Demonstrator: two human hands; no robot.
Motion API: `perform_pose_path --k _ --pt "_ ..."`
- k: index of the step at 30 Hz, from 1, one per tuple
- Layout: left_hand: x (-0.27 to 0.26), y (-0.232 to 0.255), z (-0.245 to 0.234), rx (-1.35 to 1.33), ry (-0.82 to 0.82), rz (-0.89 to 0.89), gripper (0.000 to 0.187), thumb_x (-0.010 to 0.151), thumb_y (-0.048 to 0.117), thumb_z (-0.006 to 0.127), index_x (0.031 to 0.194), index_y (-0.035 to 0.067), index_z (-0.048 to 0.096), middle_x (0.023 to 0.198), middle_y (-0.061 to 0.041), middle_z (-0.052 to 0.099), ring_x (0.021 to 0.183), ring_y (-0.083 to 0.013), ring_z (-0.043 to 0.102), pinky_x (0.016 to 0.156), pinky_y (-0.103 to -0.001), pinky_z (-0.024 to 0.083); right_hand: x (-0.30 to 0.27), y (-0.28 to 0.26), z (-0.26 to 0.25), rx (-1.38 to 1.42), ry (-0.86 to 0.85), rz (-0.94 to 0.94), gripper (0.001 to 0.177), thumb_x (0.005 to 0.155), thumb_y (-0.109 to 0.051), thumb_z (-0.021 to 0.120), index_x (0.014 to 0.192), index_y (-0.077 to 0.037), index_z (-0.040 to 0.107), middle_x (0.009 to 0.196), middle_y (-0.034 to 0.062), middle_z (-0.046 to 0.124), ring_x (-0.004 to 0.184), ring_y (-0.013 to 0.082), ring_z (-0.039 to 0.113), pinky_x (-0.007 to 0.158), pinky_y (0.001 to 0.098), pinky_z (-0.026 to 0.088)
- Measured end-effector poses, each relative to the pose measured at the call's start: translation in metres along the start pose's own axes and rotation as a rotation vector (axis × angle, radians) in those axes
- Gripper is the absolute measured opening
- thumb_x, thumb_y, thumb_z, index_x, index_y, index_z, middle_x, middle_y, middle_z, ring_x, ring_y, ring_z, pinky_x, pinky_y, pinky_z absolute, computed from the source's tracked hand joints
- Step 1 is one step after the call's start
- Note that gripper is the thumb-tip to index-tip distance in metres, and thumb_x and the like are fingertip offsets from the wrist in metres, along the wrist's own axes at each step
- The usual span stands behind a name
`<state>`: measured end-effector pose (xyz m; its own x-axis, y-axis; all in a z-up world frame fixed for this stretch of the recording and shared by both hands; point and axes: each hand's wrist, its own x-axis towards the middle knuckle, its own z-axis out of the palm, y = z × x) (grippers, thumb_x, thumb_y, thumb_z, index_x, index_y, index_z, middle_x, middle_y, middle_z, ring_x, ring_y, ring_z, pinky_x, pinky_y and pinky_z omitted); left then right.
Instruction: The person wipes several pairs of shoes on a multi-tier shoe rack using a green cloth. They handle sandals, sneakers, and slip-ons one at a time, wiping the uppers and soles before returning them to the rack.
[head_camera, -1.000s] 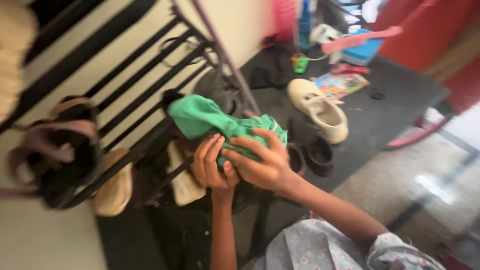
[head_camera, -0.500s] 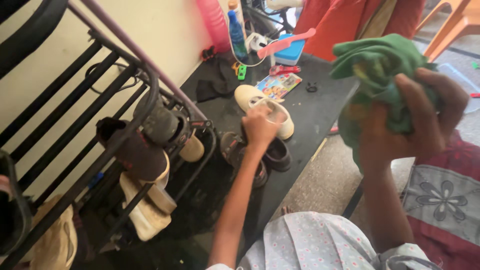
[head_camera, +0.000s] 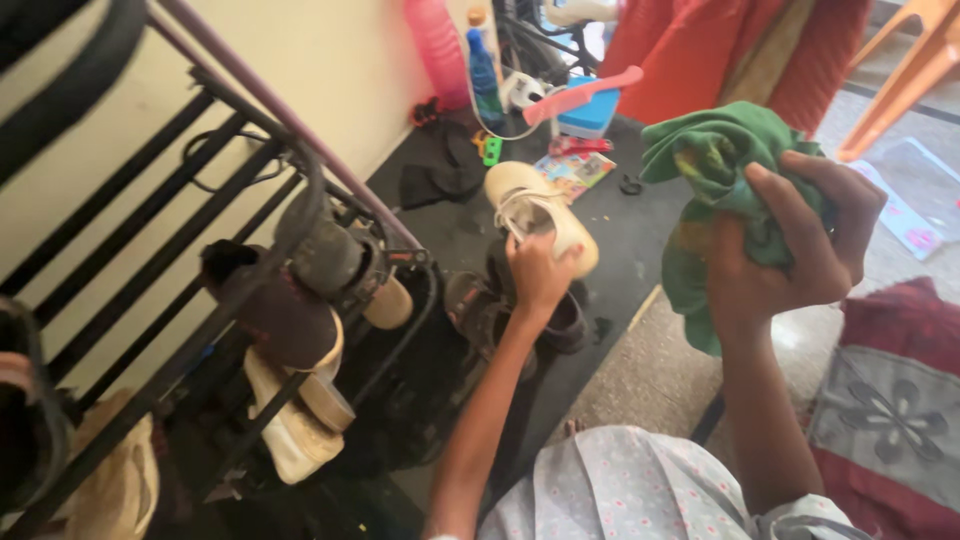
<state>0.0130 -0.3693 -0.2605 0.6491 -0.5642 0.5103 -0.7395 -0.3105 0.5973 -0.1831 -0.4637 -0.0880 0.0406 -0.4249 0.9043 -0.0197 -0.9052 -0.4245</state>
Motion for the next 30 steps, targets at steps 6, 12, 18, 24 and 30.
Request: perform_pose_path --k 6,12,18,24,30 --pt "-0.045 0.064 -0.16 -0.414 0.225 0.118 0.03 0.07 0.012 0.086 0.089 -0.006 0.071 0.104 -0.033 0.066 0.088 -0.0368 0.074 0.08 -0.042 0.057 0.014 -0.027 0.029 0.186 -0.188 0.049 0.038 0.077 0.008 0.076 0.113 -0.006 0.078 0.119 0.0123 0.07 0.108 0.0271 0.065 0.096 0.0354 0.052" --pt "-0.085 0.067 -0.237 -0.435 0.513 0.091 0.027 0.076 0.019 0.081 0.083 -0.004 0.07 0.075 -0.011 0.072 0.067 -0.0226 0.073 0.068 -0.033 0.06 -0.008 -0.099 0.058 0.718 -0.649 -0.184 0.041 0.056 -0.015 0.077 0.097 -0.008 0.076 0.104 0.0122 0.073 0.093 0.0311 0.064 0.09 0.0467 0.051" --pt "-0.128 0.075 -0.302 -0.461 0.654 0.164 0.029 0.085 0.027 0.076 0.076 0.001 0.065 0.075 -0.01 0.069 0.068 -0.0247 0.07 0.076 -0.037 0.064 -0.027 -0.149 0.126 0.942 -0.775 -0.279 0.033 0.072 -0.016 0.08 0.103 -0.005 0.076 0.11 0.0094 0.073 0.104 0.0284 0.066 0.092 0.041 0.053" --pt "-0.149 0.089 -0.349 -0.579 0.64 0.235 0.029 0.081 0.023 0.075 0.067 0.003 0.06 0.063 -0.009 0.065 0.058 -0.0214 0.068 0.067 -0.036 0.063 -0.031 -0.19 0.152 0.808 -0.739 -0.091 0.029 0.089 -0.007 0.082 0.116 -0.001 0.074 0.12 0.0124 0.072 0.103 0.0249 0.071 0.09 0.0341 0.056" --pt "-0.148 0.082 -0.359 -0.415 0.71 0.341 0.027 0.079 0.02 0.076 0.067 0.001 0.061 0.064 -0.009 0.063 0.061 -0.024 0.069 0.07 -0.039 0.064 -0.039 -0.227 0.09 0.834 -0.7 -0.226 0.03 0.075 -0.009 0.084 0.104 -0.004 0.076 0.107 0.0076 0.073 0.099 0.0274 0.072 0.095 0.0398 0.056"
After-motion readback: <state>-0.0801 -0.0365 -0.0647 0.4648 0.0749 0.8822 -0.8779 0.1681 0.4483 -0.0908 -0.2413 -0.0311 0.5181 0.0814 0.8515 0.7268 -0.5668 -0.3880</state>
